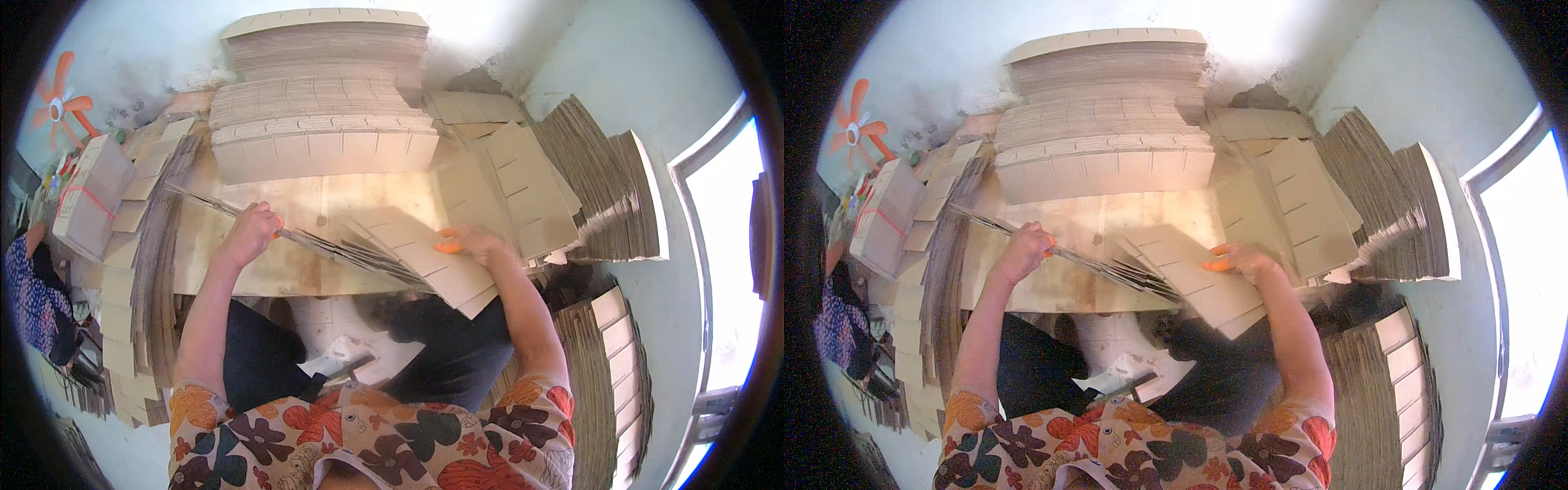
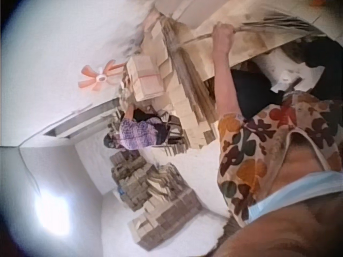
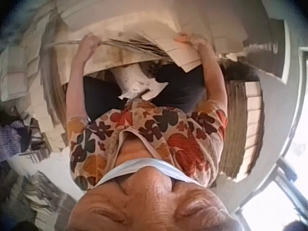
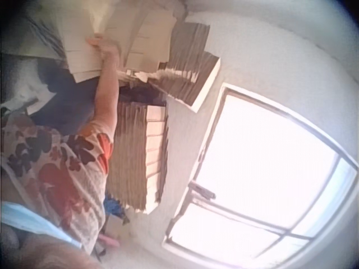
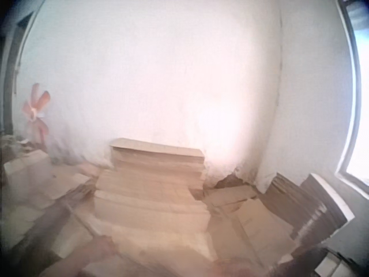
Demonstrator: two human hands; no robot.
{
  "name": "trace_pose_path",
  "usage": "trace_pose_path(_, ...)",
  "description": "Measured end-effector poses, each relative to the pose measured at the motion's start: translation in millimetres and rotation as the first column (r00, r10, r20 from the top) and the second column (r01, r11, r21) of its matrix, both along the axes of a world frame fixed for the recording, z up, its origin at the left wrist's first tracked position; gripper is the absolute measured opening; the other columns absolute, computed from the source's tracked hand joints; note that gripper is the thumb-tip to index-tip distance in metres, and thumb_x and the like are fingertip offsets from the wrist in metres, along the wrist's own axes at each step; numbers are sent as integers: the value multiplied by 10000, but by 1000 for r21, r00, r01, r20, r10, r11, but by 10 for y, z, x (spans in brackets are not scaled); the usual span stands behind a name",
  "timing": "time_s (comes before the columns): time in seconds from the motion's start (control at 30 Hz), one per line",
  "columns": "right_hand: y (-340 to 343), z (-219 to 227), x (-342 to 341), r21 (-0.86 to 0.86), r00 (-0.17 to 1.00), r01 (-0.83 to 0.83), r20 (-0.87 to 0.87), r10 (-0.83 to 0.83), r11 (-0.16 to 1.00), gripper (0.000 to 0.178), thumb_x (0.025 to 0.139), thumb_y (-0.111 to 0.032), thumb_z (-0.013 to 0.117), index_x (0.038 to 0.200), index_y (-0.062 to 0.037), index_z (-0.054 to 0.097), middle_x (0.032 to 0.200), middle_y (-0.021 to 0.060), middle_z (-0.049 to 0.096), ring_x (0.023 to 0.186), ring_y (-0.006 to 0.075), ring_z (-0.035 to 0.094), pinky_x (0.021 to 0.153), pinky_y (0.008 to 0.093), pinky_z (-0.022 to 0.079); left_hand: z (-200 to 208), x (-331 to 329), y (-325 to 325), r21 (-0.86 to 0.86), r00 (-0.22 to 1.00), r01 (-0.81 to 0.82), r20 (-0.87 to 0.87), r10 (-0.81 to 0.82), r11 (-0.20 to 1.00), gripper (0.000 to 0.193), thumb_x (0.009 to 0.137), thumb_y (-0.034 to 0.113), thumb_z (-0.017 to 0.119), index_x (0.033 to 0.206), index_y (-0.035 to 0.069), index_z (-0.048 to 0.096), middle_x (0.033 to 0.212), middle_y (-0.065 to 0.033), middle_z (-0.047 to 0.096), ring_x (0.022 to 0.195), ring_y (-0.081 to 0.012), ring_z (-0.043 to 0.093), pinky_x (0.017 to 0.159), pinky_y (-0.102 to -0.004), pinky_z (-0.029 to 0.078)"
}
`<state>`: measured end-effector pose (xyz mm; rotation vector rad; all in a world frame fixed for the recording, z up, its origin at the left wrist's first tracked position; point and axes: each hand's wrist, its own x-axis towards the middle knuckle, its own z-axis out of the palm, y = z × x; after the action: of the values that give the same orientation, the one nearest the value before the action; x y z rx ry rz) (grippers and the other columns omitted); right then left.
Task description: The person folds pre-scored cardboard sheets into multi-compartment dividers by hand. They repeatedly pick up a flat sheet, fold along the score lines, and place the finished divider onto a growing stack.
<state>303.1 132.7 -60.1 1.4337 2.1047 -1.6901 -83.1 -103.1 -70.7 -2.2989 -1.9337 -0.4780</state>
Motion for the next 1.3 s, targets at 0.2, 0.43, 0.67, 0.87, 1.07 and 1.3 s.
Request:
trace_pose_path(0.2, 371, 274, 328, 400, 886, 455, -297, -357, 796, 613, 735, -329, 715, 1184, 47, 535, 1129, 151, 582, 1049, 214, 519, 917, 335, 385, 718, 340, -896, 140, 985, -96, -127, 114, 986, 148, 664, 45, 584, 809, 15, 580, 826, -97, 613, 820, -259, 549, 724, -373, 452)
trace_pose_path(0.43, 1070, 474, 772, 424, 747, 626, -569, -345, 655, 155, 841, -148, 562, 788, -6, 596, 687, 44, 586, 584, 126, 467, 503, 304, 404, 1171, 205, -2283, 304, 771, -468, -319, 552, 830, 287, 654, 36, 567, 922, -67, 576, 945, -186, 593, 858, -303, 554, 703, -401, 475)
trace_pose_path(0.67, 1338, -536, 723, 886, 955, 264, -184, -234, 381, 385, 718, -226, 734, 626, 2, 438, 566, 97, 279, 539, 131, 277, 442, 369, 243, 804, -463, -2512, 525, 450, -678, -258, 855, 516, 334, 701, 4, 568, 1030, -56, 552, 965, -163, 580, 865, -287, 543, 731, -386, 463)
trace_pose_path(0.87, 1209, -614, 579, 920, 919, 352, -304, -249, 173, 403, 730, -274, 738, 643, 24, 481, 513, 94, 348, 515, 155, 289, 454, 367, 283, 354, -1272, -2303, 433, 203, -830, -351, 914, 351, 389, 719, 76, 577, 1090, -41, 560, 1004, -157, 587, 949, -268, 536, 778, -371, 445)
trace_pose_path(1.07, 780, -110, 542, 930, 891, 330, -250, -379, 163, 238, 828, -151, 658, 738, 26, 526, 561, 73, 388, 541, 150, 315, 457, 357, 312, -36, -1595, -2099, 112, 190, -963, -357, 914, 244, 358, 780, 230, 630, 1015, -36, 595, 948, -135, 622, 974, -257, 549, 767, -401, 434)
trace_pose_path(1.3, 484, 425, -80, 789, 809, 579, -525, -264, 206, 217, 818, -15, 638, 1019, 50, 587, 578, 53, 403, 548, 104, 341, 467, 247, 335, 114, -1043, -1088, 401, 661, -619, -199, 724, 675, 372, 686, 240, 738, 947, 6, 613, 900, -134, 641, 857, -291, 588, 734, -399, 461)
